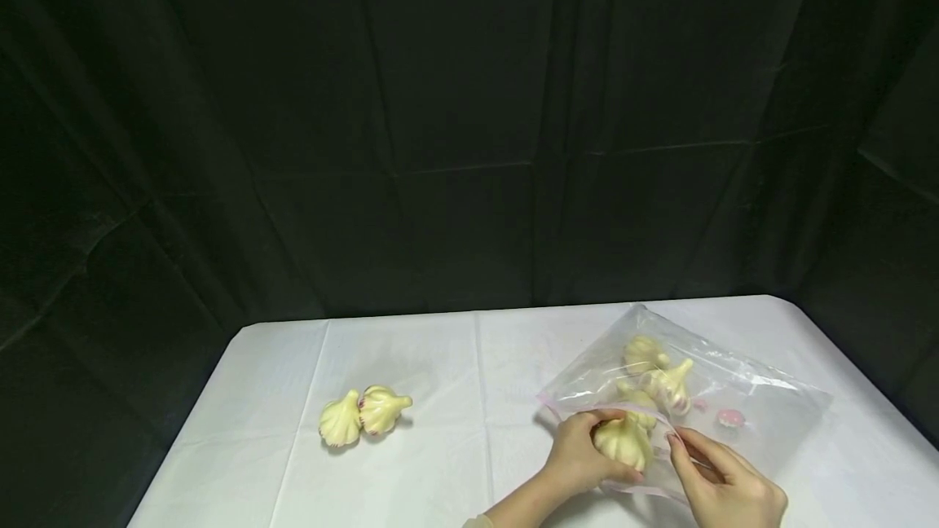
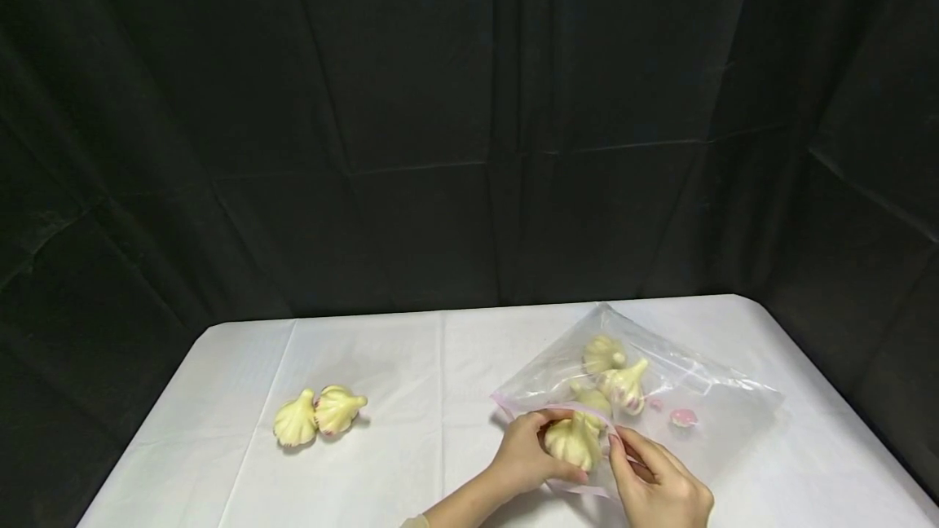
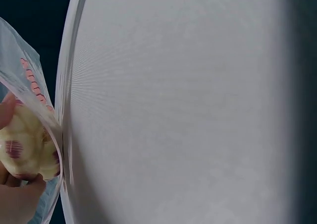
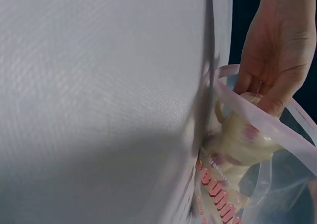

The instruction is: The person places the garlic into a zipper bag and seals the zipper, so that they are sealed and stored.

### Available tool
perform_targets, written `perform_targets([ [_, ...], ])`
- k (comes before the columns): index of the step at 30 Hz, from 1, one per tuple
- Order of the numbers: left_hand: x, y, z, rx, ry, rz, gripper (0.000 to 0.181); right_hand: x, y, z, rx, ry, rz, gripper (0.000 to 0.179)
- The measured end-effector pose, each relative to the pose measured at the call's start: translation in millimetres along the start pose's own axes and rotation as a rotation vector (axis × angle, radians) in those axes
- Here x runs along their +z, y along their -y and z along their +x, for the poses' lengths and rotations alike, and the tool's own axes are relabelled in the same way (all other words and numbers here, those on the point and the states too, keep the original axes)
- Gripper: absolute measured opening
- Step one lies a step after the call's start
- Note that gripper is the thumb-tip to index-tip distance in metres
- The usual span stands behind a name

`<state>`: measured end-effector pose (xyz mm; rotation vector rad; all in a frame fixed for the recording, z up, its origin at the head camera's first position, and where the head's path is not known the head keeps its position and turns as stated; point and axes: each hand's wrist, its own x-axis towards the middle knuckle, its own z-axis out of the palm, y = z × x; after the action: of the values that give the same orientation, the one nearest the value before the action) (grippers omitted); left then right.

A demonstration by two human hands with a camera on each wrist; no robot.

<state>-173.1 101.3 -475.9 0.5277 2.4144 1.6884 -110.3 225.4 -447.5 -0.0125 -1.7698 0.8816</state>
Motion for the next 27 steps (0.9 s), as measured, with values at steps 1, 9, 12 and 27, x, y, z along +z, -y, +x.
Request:
perform_targets([
  [1, -0.1, 0.2, 0.2, -0.002, -0.001, 0.005, 0.064, 0, 0, 0.2, -0.002, -0.004, -0.006, 0.019],
  [9, -0.4, 2.5, 3.3, -0.002, -0.015, 0.049, 0.064, 0, 1, 0.9, 0.004, -0.001, -0.031, 0.022],
  [12, -0.6, 2.2, 5.2, -0.024, -0.023, 0.070, 0.065, 1, 1, 1.2, 0.011, 0.003, -0.039, 0.023],
  [27, 4.7, 4.3, 10.4, -0.027, -0.059, 0.097, 0.065, 2, 1, -0.8, 0.025, 0.007, -0.041, 0.021],
])
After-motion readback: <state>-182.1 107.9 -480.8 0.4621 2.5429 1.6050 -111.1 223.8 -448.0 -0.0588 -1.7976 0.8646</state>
